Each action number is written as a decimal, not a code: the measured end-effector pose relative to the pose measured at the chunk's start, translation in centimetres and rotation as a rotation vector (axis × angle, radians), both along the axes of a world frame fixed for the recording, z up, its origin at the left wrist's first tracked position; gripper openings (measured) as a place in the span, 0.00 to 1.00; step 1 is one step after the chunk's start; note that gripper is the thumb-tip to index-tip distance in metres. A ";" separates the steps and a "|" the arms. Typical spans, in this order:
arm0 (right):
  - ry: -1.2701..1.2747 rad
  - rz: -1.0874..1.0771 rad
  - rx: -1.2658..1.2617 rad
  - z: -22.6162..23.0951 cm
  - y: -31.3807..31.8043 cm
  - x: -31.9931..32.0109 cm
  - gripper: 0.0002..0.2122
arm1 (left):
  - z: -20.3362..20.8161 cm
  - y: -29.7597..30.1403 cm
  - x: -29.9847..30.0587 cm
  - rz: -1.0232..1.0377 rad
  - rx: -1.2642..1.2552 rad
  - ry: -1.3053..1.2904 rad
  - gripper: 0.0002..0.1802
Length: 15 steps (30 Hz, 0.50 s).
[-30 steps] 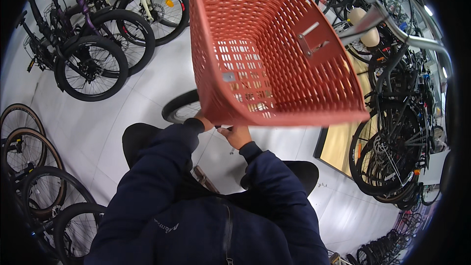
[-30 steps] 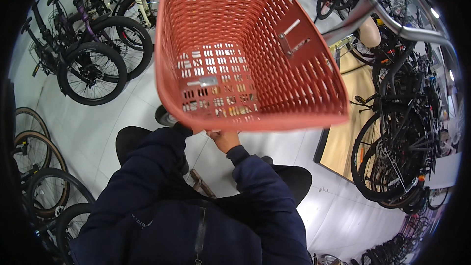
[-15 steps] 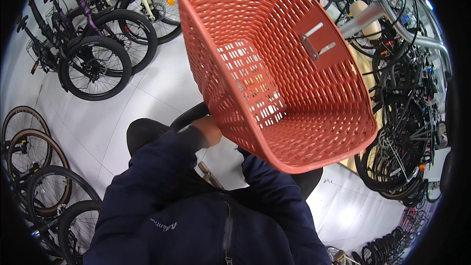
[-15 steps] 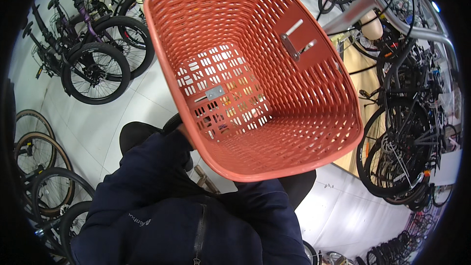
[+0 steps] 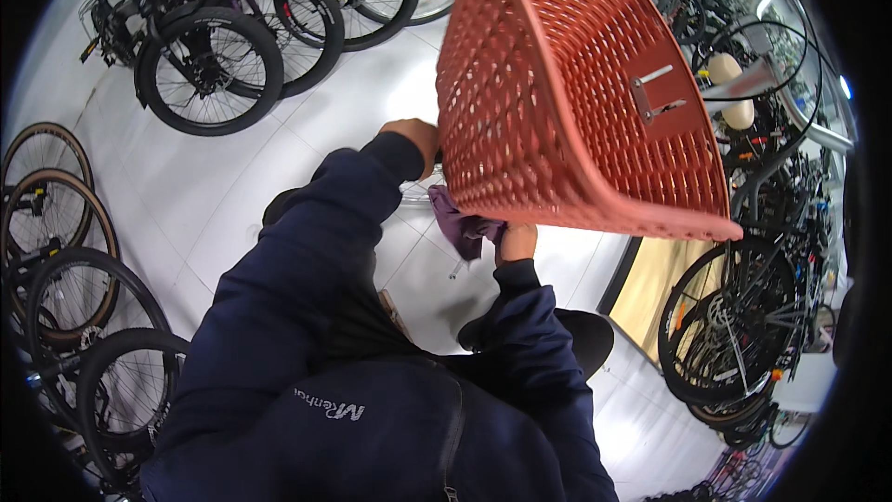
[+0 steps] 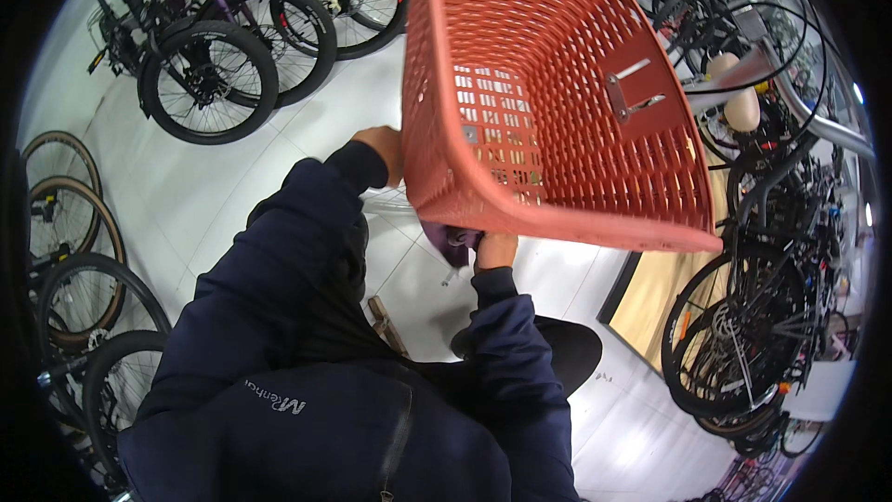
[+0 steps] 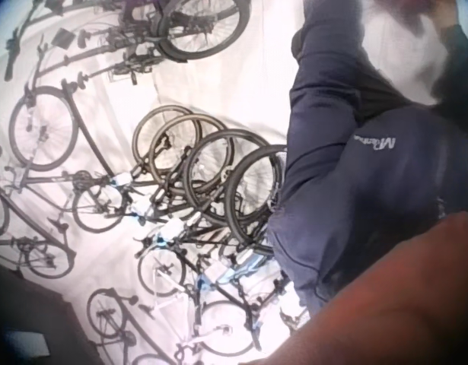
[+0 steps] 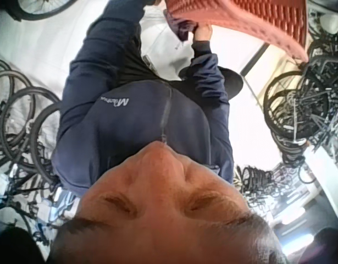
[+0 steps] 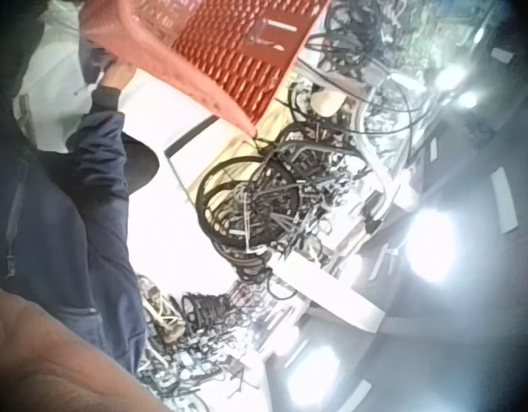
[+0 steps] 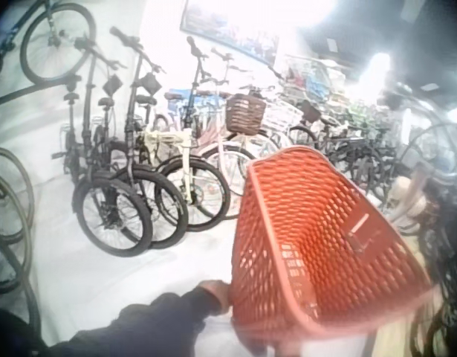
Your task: The person wipes a cream-colored bicycle with a purple cloth, cleaning the frame, handlebars, front basket, and rear rack. The person moves around the bicycle to reach different parts and continues wiping until the end of the clip.
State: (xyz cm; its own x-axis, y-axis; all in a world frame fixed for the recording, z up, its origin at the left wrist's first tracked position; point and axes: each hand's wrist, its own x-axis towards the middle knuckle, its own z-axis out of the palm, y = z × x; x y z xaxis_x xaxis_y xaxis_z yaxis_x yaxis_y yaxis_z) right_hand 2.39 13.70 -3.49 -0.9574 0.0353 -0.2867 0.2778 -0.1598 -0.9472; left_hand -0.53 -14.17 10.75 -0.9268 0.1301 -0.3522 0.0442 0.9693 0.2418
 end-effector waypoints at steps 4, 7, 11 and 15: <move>0.134 -0.068 -0.439 1.5 -2.3 1.0 0.12 | -1.0 -1.3 -1.7 0.017 0.048 0.048 0.15; 0.146 0.082 -0.438 0.9 -3.6 0.3 0.11 | -1.6 -1.5 -1.9 0.021 0.084 0.036 0.15; 0.631 0.575 1.044 0.0 -4.6 -1.2 0.14 | -1.4 -1.5 -2.2 -0.042 0.105 0.014 0.16; 0.990 0.408 1.308 -0.2 -5.0 -1.9 0.18 | -1.0 -1.6 -2.4 -0.041 0.124 -0.040 0.18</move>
